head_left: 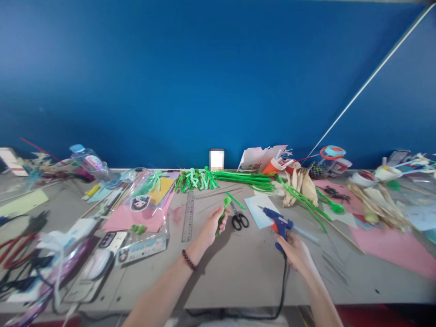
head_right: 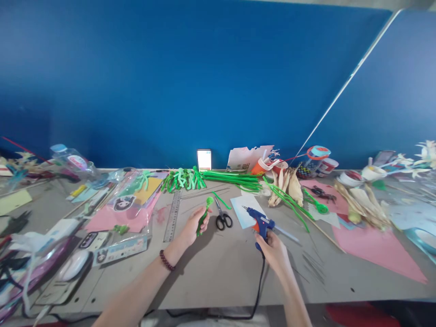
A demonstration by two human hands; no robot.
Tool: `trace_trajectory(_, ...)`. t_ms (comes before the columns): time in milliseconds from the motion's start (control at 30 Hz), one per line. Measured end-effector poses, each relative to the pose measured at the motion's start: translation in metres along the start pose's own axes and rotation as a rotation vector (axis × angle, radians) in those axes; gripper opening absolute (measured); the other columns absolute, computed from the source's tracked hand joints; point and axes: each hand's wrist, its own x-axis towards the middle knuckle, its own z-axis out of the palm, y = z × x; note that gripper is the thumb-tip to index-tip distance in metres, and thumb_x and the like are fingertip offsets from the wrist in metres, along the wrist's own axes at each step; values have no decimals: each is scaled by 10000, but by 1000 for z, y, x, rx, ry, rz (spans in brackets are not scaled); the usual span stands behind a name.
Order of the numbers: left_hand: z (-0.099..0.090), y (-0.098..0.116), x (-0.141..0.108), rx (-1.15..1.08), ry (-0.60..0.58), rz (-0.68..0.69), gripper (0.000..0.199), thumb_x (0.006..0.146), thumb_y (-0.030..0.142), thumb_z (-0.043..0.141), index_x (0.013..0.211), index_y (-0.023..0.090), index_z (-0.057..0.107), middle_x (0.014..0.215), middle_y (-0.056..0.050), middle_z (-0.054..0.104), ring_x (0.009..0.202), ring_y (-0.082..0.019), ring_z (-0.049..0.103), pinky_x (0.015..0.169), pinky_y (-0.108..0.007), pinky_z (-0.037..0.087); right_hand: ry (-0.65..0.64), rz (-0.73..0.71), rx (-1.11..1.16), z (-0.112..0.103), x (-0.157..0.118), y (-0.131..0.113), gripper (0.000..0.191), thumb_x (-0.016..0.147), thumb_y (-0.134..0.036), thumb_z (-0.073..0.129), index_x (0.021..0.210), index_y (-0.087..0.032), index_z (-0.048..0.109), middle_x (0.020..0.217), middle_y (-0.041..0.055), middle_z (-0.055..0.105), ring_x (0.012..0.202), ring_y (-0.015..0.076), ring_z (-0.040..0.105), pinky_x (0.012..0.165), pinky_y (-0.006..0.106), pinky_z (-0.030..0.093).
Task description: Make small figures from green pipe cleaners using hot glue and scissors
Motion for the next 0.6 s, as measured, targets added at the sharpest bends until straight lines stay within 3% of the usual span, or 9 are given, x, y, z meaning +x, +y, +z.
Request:
trace_trajectory(167,1,2,-1,18,10,-13,362,734,507,585,788,150,576,508,69,376,380,-38,275,373,-189,184,89,-66,-165,-2,9,8,295,649,-494,530,714,-208,558,589,17,640,591,212,626,532,270,427)
trace_trajectory(333,4,3,-3,74,26,-8,373,729,527,577,771,156,570,525,64,396,387,-42,297,380,-193,188,240,-159,-382,-6,-1,6,284,700,-492,482,750,-215,519,649,36,633,626,226,615,545,277,387)
trace_trajectory(600,7,3,-5,109,53,9,330,733,493,574,759,164,573,561,44,460,401,-51,340,374,-193,191,343,-167,-564,-9,-18,-4,257,757,-427,482,894,-209,492,610,30,592,561,231,592,506,272,317)
